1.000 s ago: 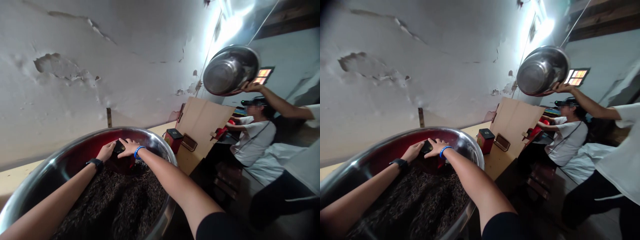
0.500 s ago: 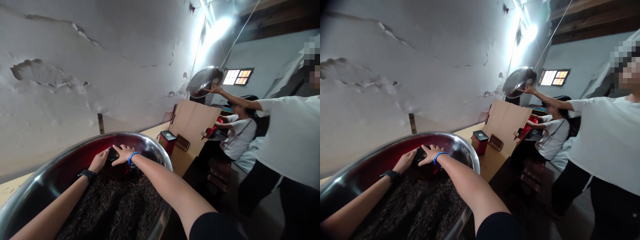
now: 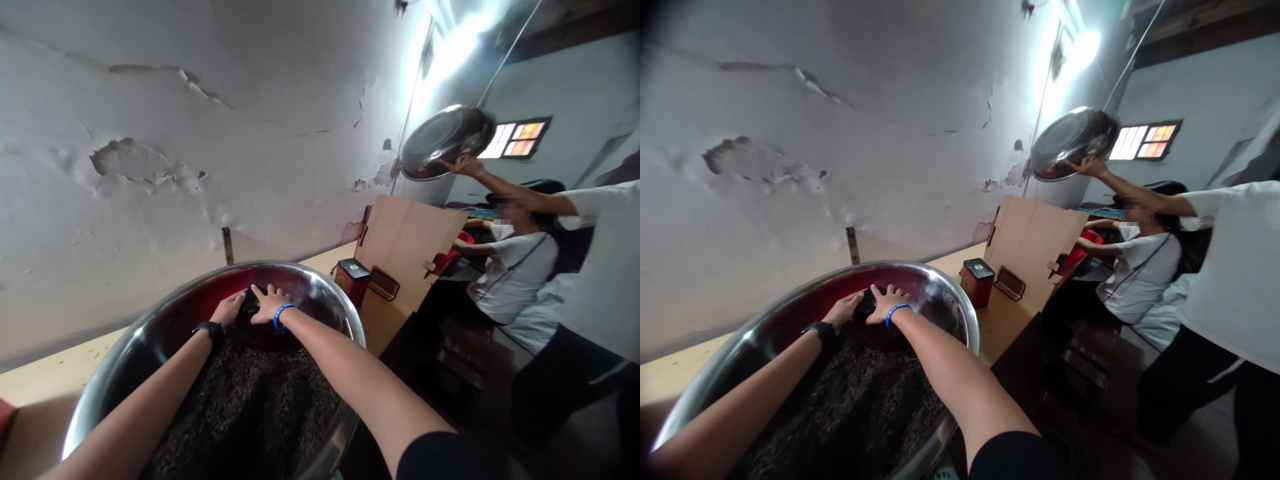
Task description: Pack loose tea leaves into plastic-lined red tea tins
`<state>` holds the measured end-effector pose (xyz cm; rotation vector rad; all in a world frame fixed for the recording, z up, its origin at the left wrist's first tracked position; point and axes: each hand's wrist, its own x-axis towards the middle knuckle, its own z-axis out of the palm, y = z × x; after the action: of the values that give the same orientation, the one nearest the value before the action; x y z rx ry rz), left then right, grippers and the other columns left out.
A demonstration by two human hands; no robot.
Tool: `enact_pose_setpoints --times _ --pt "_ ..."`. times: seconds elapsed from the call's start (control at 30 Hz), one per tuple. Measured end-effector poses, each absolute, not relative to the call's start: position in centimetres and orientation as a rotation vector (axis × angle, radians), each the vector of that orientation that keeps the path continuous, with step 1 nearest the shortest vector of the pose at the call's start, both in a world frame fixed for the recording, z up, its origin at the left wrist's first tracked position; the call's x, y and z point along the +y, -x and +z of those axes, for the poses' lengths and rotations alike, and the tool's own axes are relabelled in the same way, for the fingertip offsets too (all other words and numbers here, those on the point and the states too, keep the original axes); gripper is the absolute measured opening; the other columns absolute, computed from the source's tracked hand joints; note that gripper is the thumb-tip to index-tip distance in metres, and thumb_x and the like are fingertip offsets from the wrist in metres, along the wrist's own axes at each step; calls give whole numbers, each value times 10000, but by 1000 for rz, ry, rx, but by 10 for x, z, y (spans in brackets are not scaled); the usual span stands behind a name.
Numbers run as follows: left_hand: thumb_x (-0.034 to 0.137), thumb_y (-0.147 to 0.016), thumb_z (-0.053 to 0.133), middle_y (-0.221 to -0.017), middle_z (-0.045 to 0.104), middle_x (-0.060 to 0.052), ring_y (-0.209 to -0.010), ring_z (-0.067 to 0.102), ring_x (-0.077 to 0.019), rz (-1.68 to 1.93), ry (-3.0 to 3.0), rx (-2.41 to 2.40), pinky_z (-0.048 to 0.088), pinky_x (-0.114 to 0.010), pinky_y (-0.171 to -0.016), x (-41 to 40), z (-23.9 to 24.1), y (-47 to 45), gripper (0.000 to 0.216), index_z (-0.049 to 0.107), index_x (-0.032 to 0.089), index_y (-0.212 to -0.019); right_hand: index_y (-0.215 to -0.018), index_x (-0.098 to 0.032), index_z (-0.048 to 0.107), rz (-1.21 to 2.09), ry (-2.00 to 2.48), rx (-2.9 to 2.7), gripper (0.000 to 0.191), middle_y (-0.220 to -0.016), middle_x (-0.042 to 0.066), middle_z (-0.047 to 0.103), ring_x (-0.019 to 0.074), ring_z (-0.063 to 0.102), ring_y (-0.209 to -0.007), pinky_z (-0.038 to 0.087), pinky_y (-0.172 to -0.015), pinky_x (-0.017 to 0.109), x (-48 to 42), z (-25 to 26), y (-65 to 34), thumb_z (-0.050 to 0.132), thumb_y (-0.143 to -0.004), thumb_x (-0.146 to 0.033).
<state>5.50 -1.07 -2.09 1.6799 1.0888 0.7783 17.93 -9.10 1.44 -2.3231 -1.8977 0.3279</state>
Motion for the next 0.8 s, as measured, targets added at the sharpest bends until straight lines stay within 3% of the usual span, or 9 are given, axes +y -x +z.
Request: enact_pose_setpoints --times 0.2,0.33,0.43,0.63,0.8 --pt "323 -843 397 -1035 633 -74 -961 586 -177 634 -1912 1273 456 -216 -796 -19 -4 -52 363 581 134 -1093 -1352 -387 62 238 2375 -1748 962 -1414 100 120 386 173 -1240 266 -847 598 -101 2 -161 609 -563 -449" --pt "348 -816 414 -1083 596 -148 -1053 520 -295 597 -2018 1450 402 -369 -870 -34 4 -56 349 620 140 -1004 -1351 -328 157 57 2330 -1649 662 -1357 142 211 347 217 -1221 380 -774 516 -117 2 -147 435 -752 -290" --pt "337 -810 393 -1075 578 -213 -1031 522 -341 555 -2057 1553 407 -422 -830 -50 6 -61 380 591 100 -1032 -1326 -347 224 69 2287 -1705 599 -1280 136 314 318 313 -1163 412 -750 464 -129 9 -146 419 -769 -249" --pt "348 -748 478 -918 643 -159 -830 615 -264 495 -2148 1520 470 -302 -667 -71 42 -66 346 608 109 -962 -1299 -349 291 16 2230 -1725 467 -1190 121 405 275 380 -1112 412 -769 406 -151 44 -155 343 -841 -273" --pt "324 -749 468 -929 638 -111 -836 598 -223 747 -2336 1398 459 -289 -695 -74 113 -77 344 577 145 -1021 -1307 -325 272 -111 2173 -1675 505 -1186 125 417 286 386 -1104 384 -798 405 -153 109 -173 408 -822 -367"
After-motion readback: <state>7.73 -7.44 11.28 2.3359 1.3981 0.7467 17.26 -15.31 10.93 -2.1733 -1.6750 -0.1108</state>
